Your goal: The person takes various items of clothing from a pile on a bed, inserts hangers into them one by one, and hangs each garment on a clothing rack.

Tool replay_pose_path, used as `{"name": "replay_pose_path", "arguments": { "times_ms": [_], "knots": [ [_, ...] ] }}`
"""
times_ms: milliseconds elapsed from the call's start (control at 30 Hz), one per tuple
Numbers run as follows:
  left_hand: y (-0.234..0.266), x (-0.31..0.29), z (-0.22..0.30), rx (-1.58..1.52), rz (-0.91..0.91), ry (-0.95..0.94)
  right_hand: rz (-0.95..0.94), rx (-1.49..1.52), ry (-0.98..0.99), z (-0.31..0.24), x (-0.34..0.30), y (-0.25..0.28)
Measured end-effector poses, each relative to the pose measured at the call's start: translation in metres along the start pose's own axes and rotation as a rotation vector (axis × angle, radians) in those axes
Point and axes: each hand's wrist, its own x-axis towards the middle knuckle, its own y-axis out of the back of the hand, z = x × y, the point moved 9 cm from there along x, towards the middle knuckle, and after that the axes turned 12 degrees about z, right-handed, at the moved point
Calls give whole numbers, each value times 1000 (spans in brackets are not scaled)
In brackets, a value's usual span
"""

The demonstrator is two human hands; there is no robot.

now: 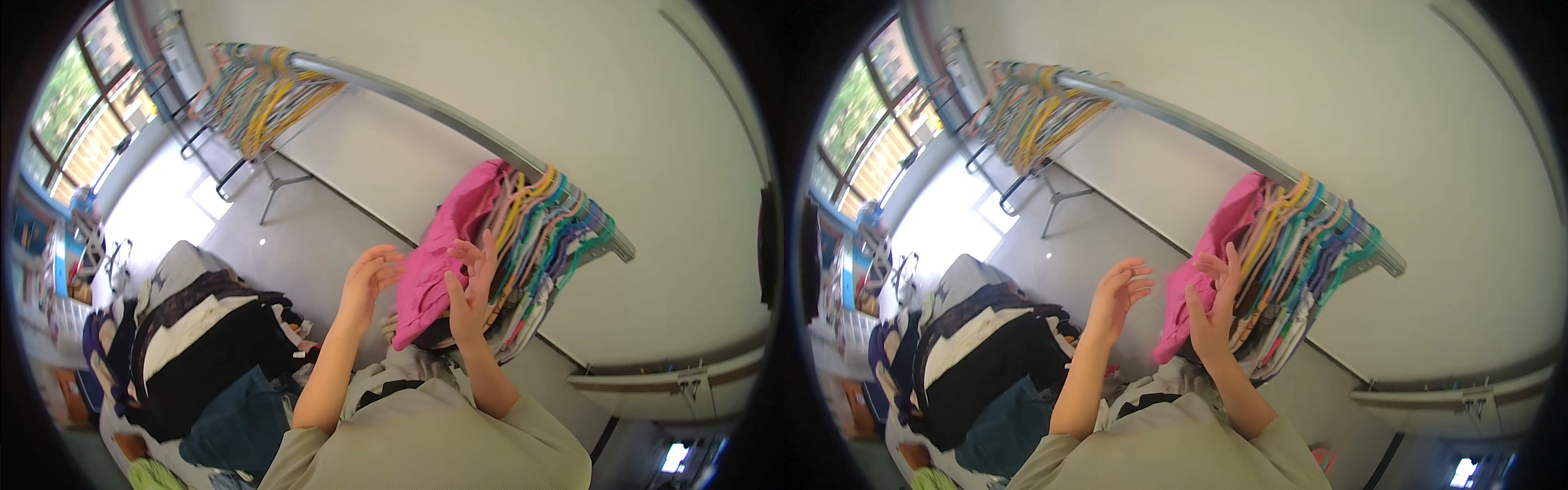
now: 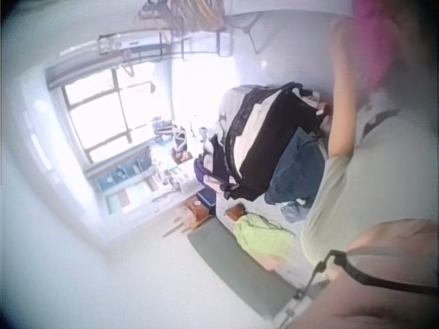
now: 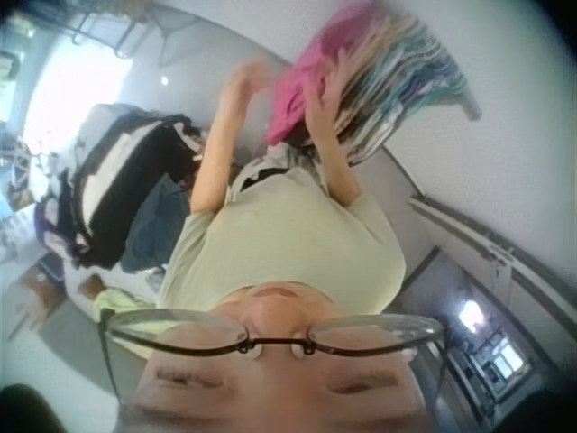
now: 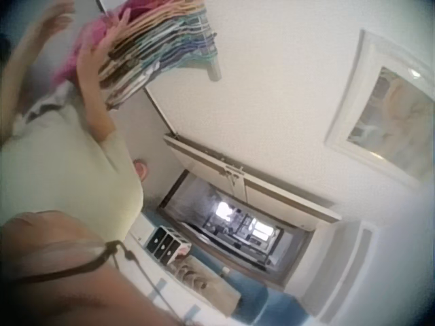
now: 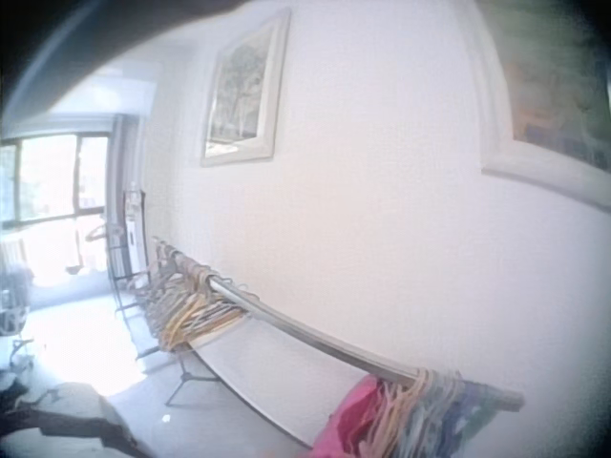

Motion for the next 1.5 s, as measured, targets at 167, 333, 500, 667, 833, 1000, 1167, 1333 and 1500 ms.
{"name": "replay_pose_path", "arguments": {
  "times_ms": [167,333,500,667,833,1000,1167,1333,1500],
  "knots": [
    [70,-35,28,-47,228,-139,-154,3,79,-8,-17,-57],
    [122,-61,41,-104,389,-226,-400,157,-48,7,-43,-124],
    [151,-67,53,-113,443,-274,-482,263,-315,42,-56,-178],
    [179,-52,70,-96,493,-271,-467,358,-471,72,-53,-228],
    [198,-12,89,-89,442,-221,-446,314,-548,128,-36,-281],
    [218,43,100,-43,434,-140,-406,230,-742,200,-13,-327],
    [237,97,110,58,446,-69,-378,216,-770,236,20,-370],
    [245,146,136,203,428,-95,-346,260,-760,259,58,-406],
    [259,198,164,433,480,-291,-344,281,-718,277,87,-436]
  ]
}}
